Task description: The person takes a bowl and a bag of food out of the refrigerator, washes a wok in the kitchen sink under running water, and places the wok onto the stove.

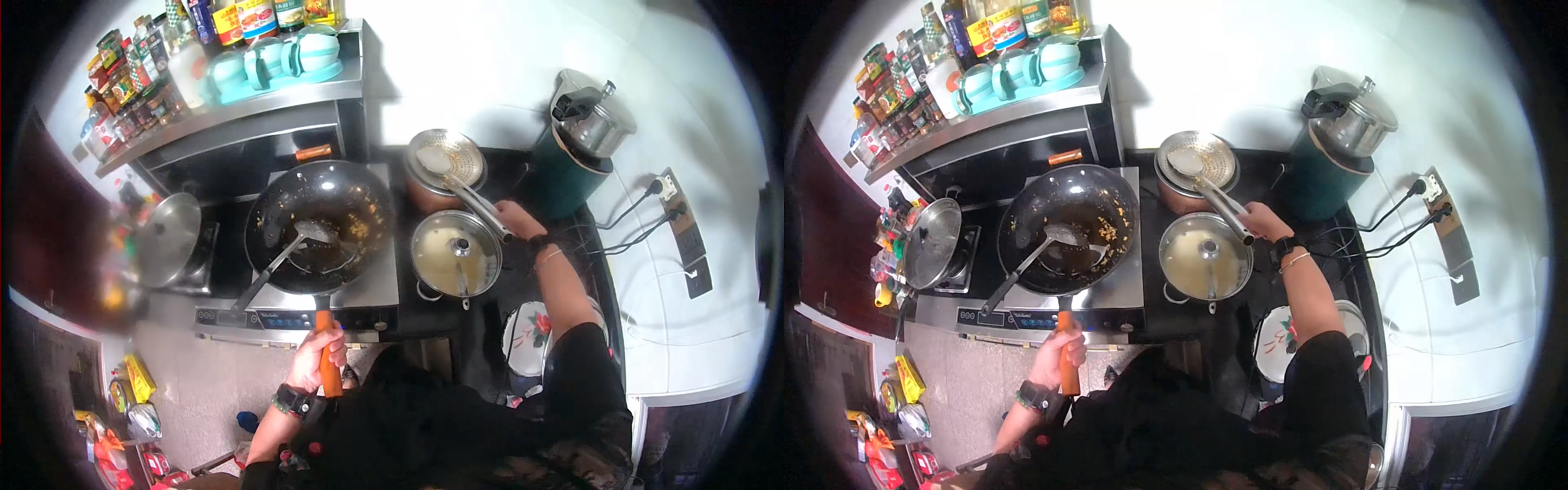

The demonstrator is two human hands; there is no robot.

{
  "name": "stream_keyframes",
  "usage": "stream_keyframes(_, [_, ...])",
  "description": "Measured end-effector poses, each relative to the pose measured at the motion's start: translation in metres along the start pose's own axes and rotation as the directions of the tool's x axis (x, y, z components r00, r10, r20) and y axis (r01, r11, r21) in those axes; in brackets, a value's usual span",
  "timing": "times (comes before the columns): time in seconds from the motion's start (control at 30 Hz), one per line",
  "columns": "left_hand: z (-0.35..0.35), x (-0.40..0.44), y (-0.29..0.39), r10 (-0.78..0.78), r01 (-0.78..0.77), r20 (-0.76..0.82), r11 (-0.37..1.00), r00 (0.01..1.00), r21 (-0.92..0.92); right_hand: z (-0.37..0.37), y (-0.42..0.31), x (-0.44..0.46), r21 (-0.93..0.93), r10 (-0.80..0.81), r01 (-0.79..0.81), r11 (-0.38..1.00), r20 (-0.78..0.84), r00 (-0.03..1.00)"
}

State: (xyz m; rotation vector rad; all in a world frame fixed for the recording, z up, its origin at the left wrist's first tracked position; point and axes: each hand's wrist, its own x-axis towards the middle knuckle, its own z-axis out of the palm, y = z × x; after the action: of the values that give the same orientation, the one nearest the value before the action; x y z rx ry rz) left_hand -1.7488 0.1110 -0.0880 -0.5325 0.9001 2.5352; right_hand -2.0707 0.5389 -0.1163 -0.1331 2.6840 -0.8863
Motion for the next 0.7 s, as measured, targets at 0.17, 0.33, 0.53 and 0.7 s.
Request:
stream_keyframes(0.17, [-0.006,-0.004,0.005,0.003,-0.003,0.013,1.0,1.0,0.003,0.005,-0.01,-0.005,-0.143,-0.232,0.195,0.97,-0.322,0.918])
stream_keyframes(0.33, [-0.01,-0.007,0.009,-0.033,0.033,0.03,0.999,0.999,-0.009,0.006,-0.028,-0.034,-0.322,-0.191,0.028,0.946,-0.488,0.852])
stream_keyframes(0.53, [-0.013,-0.007,0.012,-0.049,0.049,0.037,0.999,0.998,0.014,0.016,-0.012,-0.059,-0.153,-0.204,0.142,0.978,-0.572,0.795])
stream_keyframes(0.7, [-0.013,-0.008,0.013,-0.051,0.05,0.034,0.998,0.998,0.042,0.011,-0.01,-0.08,-0.132,-0.173,0.117,0.984,-0.6,0.781])
